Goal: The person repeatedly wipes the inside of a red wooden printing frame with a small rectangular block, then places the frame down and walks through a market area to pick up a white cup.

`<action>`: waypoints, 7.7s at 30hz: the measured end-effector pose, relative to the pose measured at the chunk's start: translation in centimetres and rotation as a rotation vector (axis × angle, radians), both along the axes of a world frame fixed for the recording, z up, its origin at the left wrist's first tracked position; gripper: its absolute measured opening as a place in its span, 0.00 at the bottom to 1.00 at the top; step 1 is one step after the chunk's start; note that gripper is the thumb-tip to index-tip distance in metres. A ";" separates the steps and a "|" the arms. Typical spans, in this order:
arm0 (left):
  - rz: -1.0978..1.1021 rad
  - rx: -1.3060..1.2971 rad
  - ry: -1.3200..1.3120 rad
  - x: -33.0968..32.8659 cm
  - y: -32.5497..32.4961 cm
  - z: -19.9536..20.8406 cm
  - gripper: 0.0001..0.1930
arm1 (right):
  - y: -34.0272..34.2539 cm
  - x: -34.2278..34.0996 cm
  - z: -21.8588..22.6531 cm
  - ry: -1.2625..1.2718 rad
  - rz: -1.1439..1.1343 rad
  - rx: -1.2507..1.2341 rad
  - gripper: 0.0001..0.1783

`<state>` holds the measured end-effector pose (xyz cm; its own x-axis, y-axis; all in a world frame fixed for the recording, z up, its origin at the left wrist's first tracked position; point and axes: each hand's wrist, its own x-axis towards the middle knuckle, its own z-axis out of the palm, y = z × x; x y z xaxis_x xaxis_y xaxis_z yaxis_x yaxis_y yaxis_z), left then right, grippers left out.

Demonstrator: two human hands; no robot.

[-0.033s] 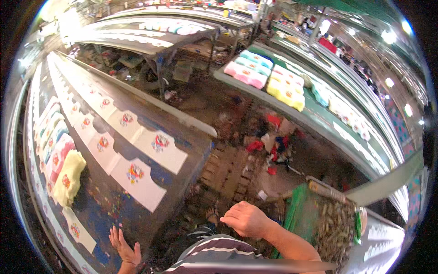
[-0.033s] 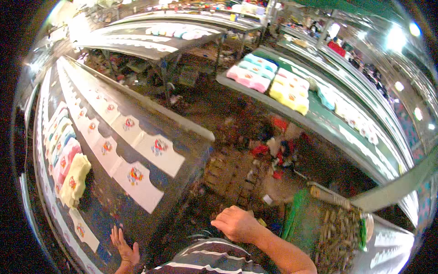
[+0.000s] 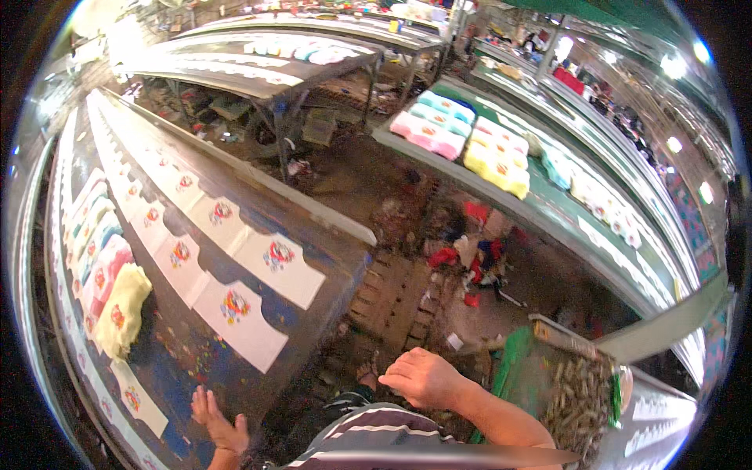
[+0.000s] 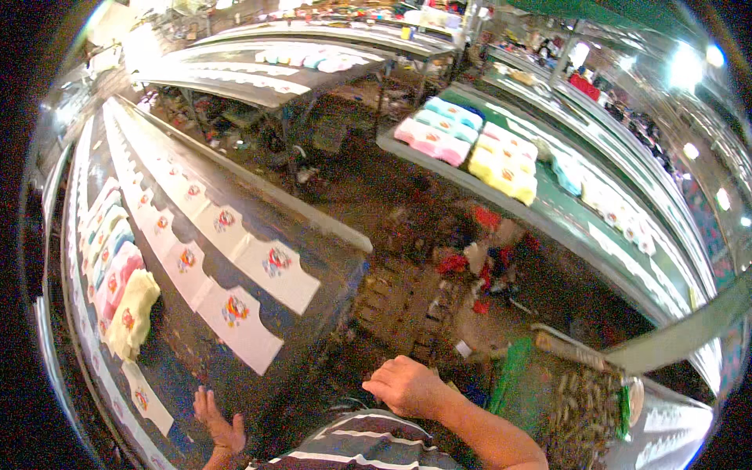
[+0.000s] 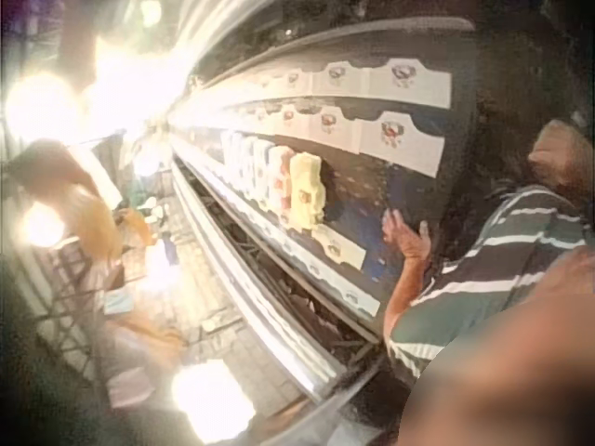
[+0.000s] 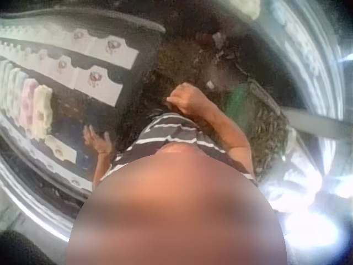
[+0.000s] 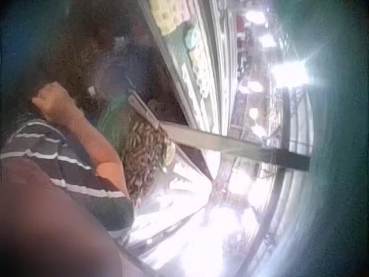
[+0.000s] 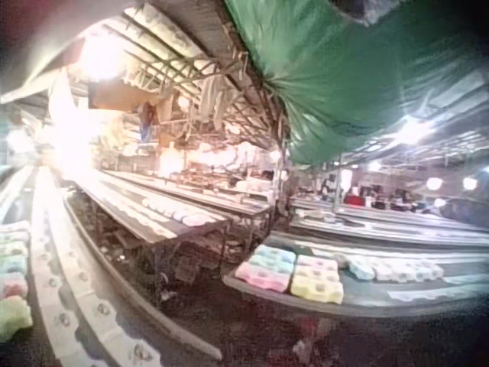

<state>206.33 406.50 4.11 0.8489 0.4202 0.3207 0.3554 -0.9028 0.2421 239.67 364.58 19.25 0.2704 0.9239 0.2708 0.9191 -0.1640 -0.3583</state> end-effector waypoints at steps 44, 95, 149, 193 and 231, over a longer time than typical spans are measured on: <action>-0.090 -0.194 -0.663 96.1 -5.1 9.5 0.11 | 6.3 91.0 -6.2 0.549 -0.177 0.419 0.14; -0.835 -0.507 -0.459 225.3 12.1 9.0 0.11 | 17.9 186.7 -3.8 0.292 -0.760 0.124 0.16; -0.847 -0.986 0.127 345.9 -34.8 10.8 0.12 | -41.1 293.9 -10.8 0.562 -2.044 1.541 0.16; -0.913 -0.700 -0.207 418.9 -55.6 13.6 0.17 | -46.2 374.3 1.1 1.044 -1.164 0.947 0.12; -1.086 -0.832 -0.048 483.1 -54.6 15.5 0.50 | -37.6 439.4 3.1 0.643 -1.088 0.454 0.46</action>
<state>689.39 351.86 19.56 0.8671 -0.3626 0.3416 -0.4561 -0.3019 0.8371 679.12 326.95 22.36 0.9988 0.0224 0.0425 0.0481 -0.4508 -0.8913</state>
